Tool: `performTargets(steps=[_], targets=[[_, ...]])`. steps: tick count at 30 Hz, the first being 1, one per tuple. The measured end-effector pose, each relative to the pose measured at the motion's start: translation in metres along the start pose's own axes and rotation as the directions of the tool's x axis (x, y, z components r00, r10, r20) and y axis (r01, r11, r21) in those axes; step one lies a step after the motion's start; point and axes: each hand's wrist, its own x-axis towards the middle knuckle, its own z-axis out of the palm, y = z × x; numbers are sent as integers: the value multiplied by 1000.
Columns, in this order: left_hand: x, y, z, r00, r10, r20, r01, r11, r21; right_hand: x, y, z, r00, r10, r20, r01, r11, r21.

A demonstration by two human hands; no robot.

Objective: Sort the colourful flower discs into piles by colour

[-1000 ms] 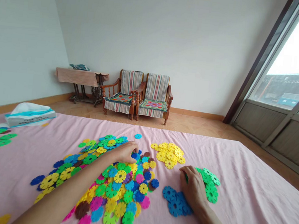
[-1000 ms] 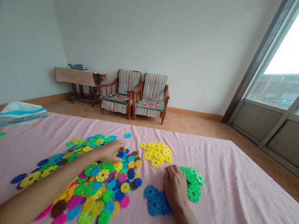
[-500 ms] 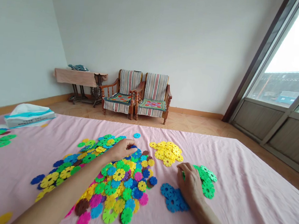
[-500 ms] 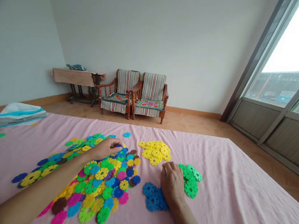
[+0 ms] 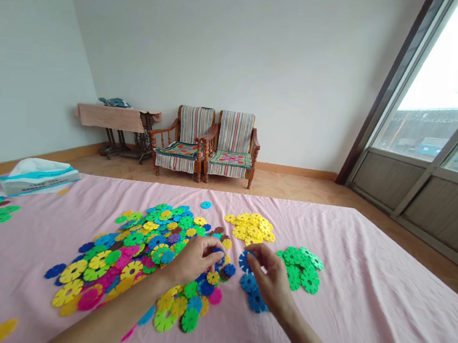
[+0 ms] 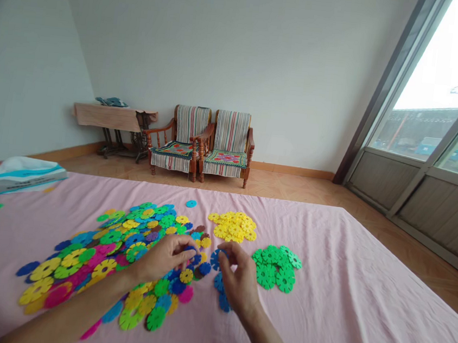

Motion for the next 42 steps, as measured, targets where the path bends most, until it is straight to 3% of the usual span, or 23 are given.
performTargets(steps=[3,5,9,12,17,24,34,37,40,42], targets=[[-10,-7,-23,989,83,-126,-40,949,311,10,4,-23,997,56,-45,-60,992,-112],[-18,-14,-37,982,116,-152,-40,902,430,15,5,-36,992,123,40,-115,979,-169],[-27,-35,-54,967,105,-230,23,869,494,17,9,-51,920,212,329,-114,949,-295],[-26,-48,-60,958,104,-268,42,871,489,18,13,-56,890,223,397,-73,931,-359],[-29,-46,-68,970,69,-235,57,870,491,18,18,-57,929,234,286,-86,890,-448],[-42,-33,-76,1000,14,24,-25,818,574,16,29,-49,975,149,162,-43,851,-523],[-44,-32,-74,996,10,90,-63,793,605,16,30,-45,986,148,81,-79,828,-555],[-39,-30,-76,997,63,50,-80,782,619,15,30,-41,989,126,72,-68,840,-539],[-32,-28,-71,985,133,-108,-32,765,644,12,27,-34,996,55,65,-14,861,-509],[-28,-23,-58,973,141,-181,-6,806,592,9,20,-26,996,6,88,35,889,-457]])
